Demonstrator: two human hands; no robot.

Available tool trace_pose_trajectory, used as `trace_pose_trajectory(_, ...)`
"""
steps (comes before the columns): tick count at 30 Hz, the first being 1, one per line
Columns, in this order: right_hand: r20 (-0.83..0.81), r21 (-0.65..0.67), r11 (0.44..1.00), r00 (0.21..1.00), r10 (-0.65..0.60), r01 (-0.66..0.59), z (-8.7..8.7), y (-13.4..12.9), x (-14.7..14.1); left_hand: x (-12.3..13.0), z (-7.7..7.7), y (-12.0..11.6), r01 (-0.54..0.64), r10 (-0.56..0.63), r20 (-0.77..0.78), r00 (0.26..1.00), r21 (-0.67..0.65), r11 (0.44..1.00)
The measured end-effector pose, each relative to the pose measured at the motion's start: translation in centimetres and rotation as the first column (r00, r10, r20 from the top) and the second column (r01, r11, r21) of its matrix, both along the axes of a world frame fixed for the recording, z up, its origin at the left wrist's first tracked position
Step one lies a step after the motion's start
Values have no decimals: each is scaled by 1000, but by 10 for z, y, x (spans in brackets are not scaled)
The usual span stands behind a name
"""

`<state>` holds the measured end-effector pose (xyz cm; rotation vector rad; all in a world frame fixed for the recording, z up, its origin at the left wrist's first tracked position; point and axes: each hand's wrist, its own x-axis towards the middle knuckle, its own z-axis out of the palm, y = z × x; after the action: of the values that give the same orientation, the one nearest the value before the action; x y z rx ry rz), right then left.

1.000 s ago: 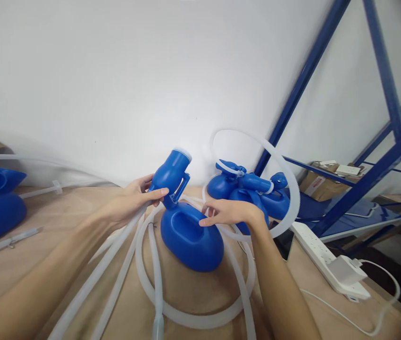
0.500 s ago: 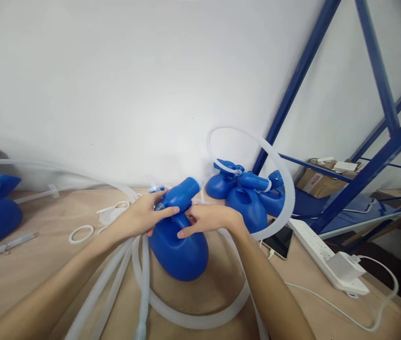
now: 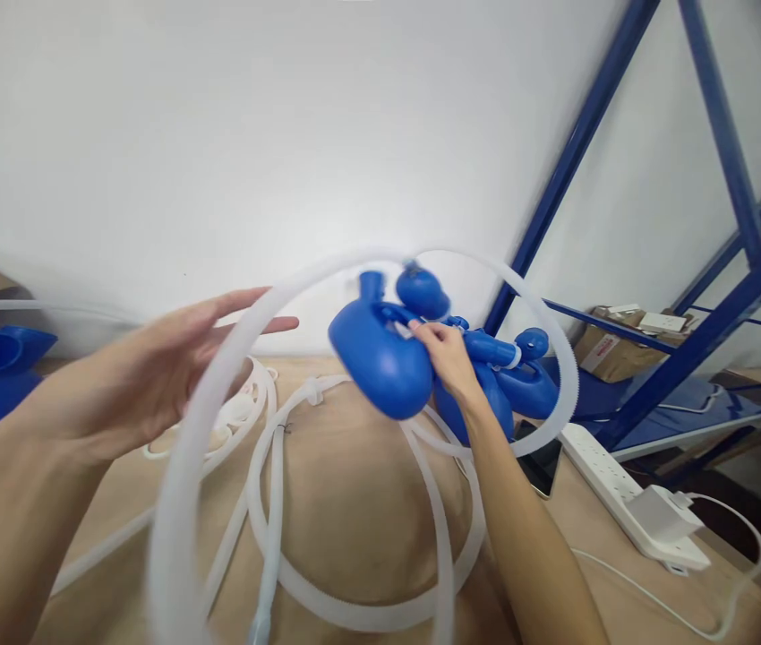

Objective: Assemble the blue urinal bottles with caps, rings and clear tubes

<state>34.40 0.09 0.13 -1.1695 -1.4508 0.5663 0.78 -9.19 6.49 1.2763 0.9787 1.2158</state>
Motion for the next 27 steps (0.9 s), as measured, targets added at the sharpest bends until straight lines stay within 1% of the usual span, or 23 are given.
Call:
trace_pose_trajectory(2, -174, 0, 997, 982, -70, 72, 1, 6, 4, -4, 1, 0, 1, 0, 55, 999, -19, 1000)
trace_pose_trajectory(3, -247, -20, 997, 966, -79, 77, 1, 8, 4, -4, 0, 2, 26, -24, 65, 998, -23, 999)
trace_pose_trajectory(5, -422, -89, 995, 903, -78, 45, 2, 13, -1, -2, -5, 6, 114, -113, 62, 992, -20, 993)
trace_pose_trajectory(7, -557, -158, 987, 826, -85, -4, 0, 21, -11, 3, -12, 12, 211, -208, 54, 977, -54, 976)
trace_pose_trajectory(8, -594, -185, 983, 799, -95, -21, -1, 26, -17, 6, -14, 16, 232, -227, 68, 972, -84, 969)
trace_pose_trajectory(9, -605, -205, 978, 789, -106, -26, -4, 33, -24, 8, -15, 20, 232, -221, 101, 970, -115, 966)
trace_pose_trajectory(11, -618, -250, 968, 775, -132, -35, -9, 49, -37, 11, -15, 28, 189, -153, 207, 966, -163, 968)
trace_pose_trajectory(13, -626, -302, 951, 765, -151, -60, -15, 65, -48, 9, -13, 36, 150, -87, 300, 950, -193, 969)
trace_pose_trajectory(16, -611, -375, 917, 779, -137, -133, -25, 85, -62, -3, -13, 46, 104, -12, 389, 921, -216, 971)
trace_pose_trajectory(17, -601, -397, 903, 790, -122, -163, -28, 90, -66, -8, -14, 49, 89, 17, 434, 901, -223, 971)
trace_pose_trajectory(19, -580, -440, 871, 810, -89, -220, -34, 99, -74, -16, -15, 53, 77, 76, 563, 823, -243, 967)
trace_pose_trajectory(21, -563, -477, 840, 824, -66, -258, -40, 105, -82, -21, -14, 57, 63, 162, 679, 716, -295, 953)
trace_pose_trajectory(23, -558, -498, 819, 828, -51, -285, -45, 111, -89, -21, -13, 60, 23, 280, 738, 614, -371, 928)
trace_pose_trajectory(25, -564, -503, 808, 825, -39, -307, -49, 116, -95, -20, -14, 65, -57, 383, 754, 534, -420, 906)
trace_pose_trajectory(26, -569, -501, 807, 821, -34, -313, -51, 119, -98, -19, -16, 69, -109, 412, 749, 518, -420, 901)
trace_pose_trajectory(27, -574, -497, 808, 819, -33, -316, -53, 121, -100, -19, -19, 73, -196, 445, 710, 546, -408, 892)
